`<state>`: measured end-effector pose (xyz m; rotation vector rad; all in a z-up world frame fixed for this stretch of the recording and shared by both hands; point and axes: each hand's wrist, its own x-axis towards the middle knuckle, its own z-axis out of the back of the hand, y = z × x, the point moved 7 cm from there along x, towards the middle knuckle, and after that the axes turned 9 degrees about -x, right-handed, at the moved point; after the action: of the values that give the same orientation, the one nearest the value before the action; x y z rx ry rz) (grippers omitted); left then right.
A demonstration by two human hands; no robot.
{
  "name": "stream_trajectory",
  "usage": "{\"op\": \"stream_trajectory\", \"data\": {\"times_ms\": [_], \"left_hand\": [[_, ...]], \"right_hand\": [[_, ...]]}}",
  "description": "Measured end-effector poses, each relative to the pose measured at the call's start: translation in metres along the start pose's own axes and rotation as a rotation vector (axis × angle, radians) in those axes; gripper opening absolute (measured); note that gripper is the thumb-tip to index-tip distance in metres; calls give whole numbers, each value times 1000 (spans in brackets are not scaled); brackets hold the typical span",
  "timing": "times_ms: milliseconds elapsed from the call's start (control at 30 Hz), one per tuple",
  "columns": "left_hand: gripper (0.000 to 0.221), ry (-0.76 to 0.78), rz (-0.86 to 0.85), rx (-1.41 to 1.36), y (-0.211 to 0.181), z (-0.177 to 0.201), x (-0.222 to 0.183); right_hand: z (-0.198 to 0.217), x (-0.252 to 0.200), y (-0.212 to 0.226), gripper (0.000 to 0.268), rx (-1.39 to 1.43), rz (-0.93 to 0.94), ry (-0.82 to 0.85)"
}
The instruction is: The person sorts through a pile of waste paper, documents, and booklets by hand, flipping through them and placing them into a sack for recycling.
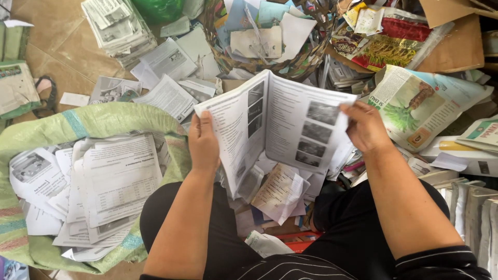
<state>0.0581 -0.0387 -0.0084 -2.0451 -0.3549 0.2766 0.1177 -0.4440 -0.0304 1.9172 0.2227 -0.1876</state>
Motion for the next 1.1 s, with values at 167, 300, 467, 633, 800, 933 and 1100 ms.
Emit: {"op": "stream_trajectory", "data": {"times_ms": [167,300,467,633,800,933,1100], "left_hand": [[40,65,-207,278,-22,-57,-35],[32,249,-308,460,2,-85,-58],[26,392,-230,380,16,-100,-71],[39,414,-15,260,17,-105,-75],[65,444,99,81,21,-108,-75],[66,440,96,97,18,-107,-75],[67,466,85,112,17,-108,-75]], "right_hand": [[-66,-18,-27,27,-193,37,176],[-105,-30,-41,29,-218,17,224],[-106,-31,-56,32,-211,-56,215],[-103,-34,-53,40,-135,-121,232],[-106,-35,-53,36,-45,-59,398],[-113,-38,-48,34,-65,-47,421],[-110,-36,-49,34,-104,-72,364]]}}
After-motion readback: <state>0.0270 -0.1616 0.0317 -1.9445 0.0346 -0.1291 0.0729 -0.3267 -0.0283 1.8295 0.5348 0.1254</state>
